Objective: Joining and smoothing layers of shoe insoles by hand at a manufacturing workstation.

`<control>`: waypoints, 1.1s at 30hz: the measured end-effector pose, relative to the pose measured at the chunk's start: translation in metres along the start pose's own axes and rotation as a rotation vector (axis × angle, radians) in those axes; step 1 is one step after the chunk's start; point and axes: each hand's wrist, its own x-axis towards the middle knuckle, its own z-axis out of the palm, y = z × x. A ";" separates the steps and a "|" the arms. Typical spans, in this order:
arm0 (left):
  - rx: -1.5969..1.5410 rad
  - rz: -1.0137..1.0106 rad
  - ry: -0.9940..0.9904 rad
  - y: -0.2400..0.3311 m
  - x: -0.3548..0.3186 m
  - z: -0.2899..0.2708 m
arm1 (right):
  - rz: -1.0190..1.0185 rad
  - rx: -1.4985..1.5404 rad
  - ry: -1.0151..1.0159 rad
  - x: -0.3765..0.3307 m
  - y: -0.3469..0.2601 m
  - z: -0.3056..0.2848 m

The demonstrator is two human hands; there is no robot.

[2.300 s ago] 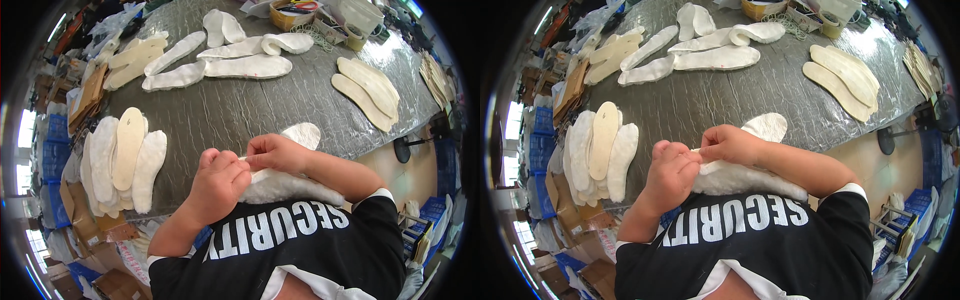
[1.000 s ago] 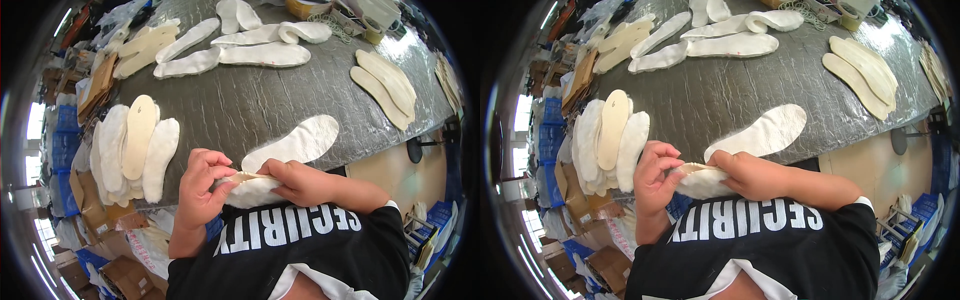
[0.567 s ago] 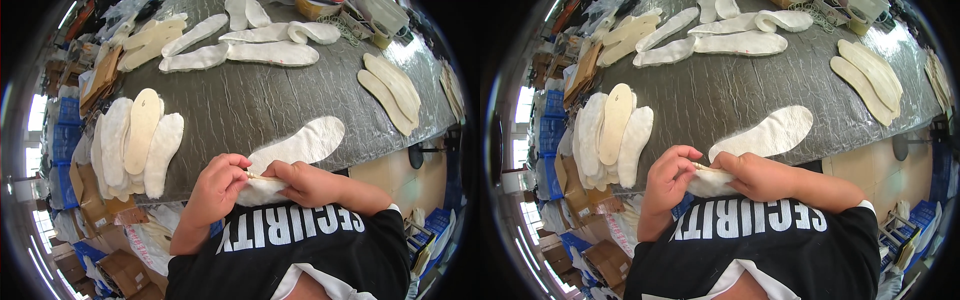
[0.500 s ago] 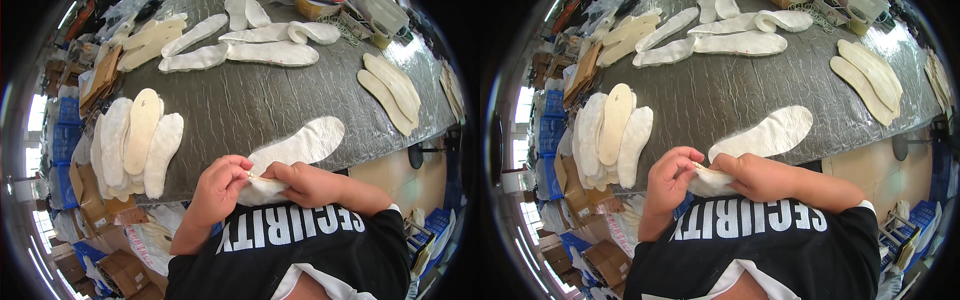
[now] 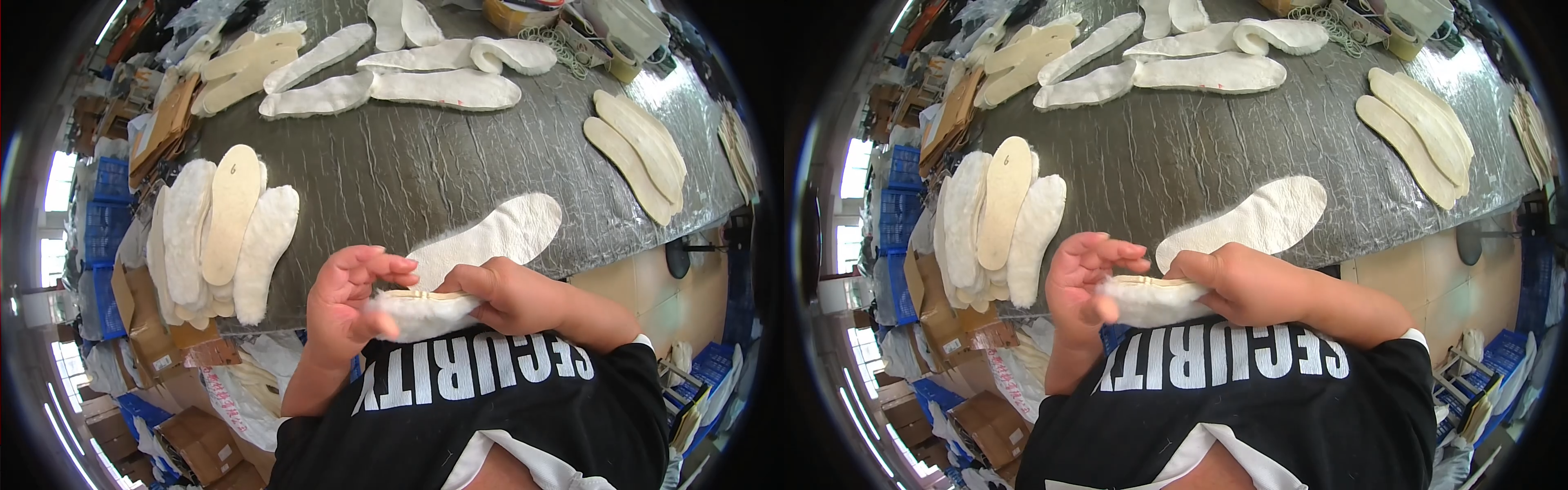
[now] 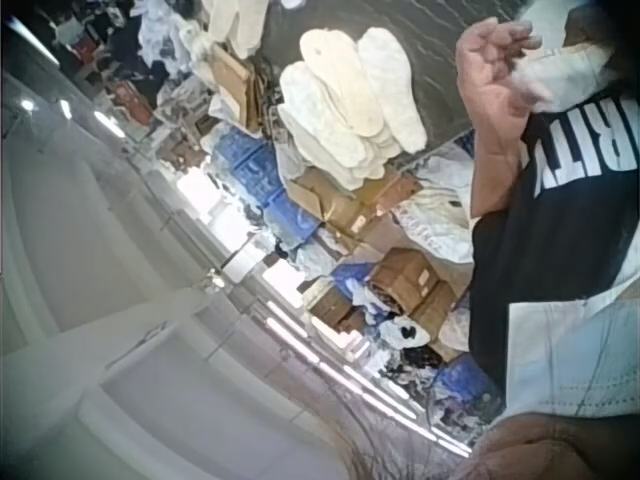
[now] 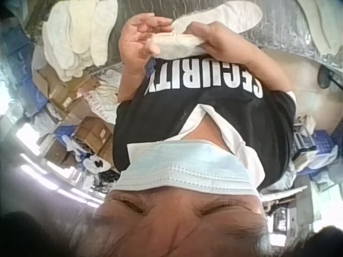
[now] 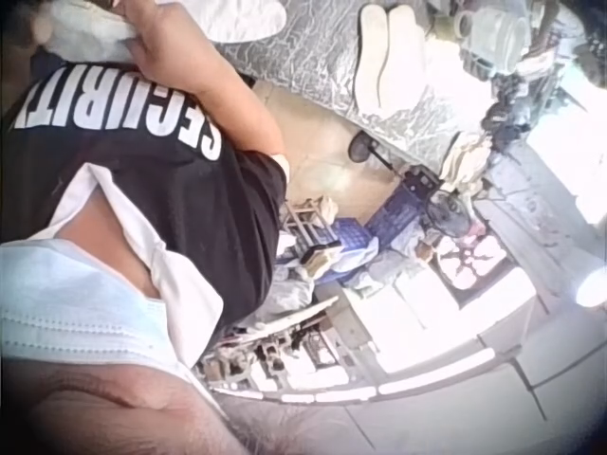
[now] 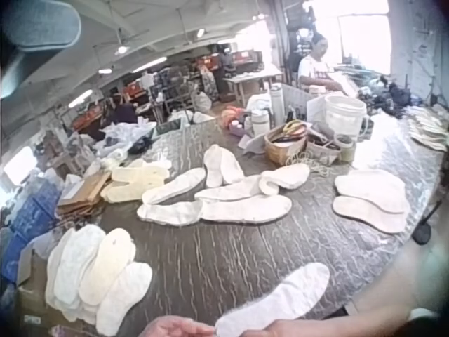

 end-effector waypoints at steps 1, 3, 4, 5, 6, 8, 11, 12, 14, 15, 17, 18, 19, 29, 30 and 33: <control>0.001 0.001 0.003 0.000 0.000 -0.006 | -0.002 0.001 -0.003 -0.001 0.000 0.000; 0.465 0.078 -0.259 0.000 0.000 -0.024 | -0.012 0.011 -0.006 -0.003 0.001 0.000; 0.593 0.097 -0.284 0.002 0.000 -0.024 | -0.010 0.012 -0.006 -0.003 0.001 0.000; 0.591 0.094 -0.285 0.001 -0.001 -0.024 | -0.027 0.018 -0.002 -0.003 0.002 0.001; 0.665 0.139 -0.275 0.000 -0.001 -0.024 | -0.047 0.023 0.002 -0.002 0.002 0.001; 0.735 0.182 -0.266 -0.002 -0.001 -0.023 | -0.023 0.014 -0.012 -0.003 0.003 0.000; 0.725 0.278 -0.219 -0.007 0.002 -0.022 | -0.012 -0.137 -0.037 0.000 -0.003 -0.009; 0.725 0.301 -0.213 -0.008 0.002 -0.022 | -0.023 -0.280 -0.042 0.000 -0.006 -0.012; 0.723 0.326 -0.207 -0.009 0.005 -0.024 | -0.014 -0.320 -0.022 0.003 -0.008 -0.013; 0.731 0.347 -0.212 -0.010 0.007 -0.024 | -0.007 -0.359 -0.004 0.004 -0.009 -0.014; 0.739 0.375 -0.218 -0.009 0.010 -0.024 | -0.061 -0.424 0.032 0.007 -0.001 -0.007; 0.737 0.274 -0.155 -0.007 0.008 -0.022 | -0.133 -0.482 0.055 0.011 0.004 -0.003; 0.734 0.176 -0.091 -0.006 0.006 -0.020 | -0.153 -0.485 0.046 0.014 0.006 -0.001; 0.399 -0.017 -0.137 -0.050 0.006 -0.007 | -0.063 0.325 0.861 0.061 0.020 -0.027; 0.408 -0.006 -0.132 -0.046 0.007 -0.012 | -0.076 0.327 0.854 0.066 0.020 -0.022; 0.493 0.235 0.216 -0.012 0.017 -0.049 | -0.420 0.837 0.503 0.067 0.017 -0.016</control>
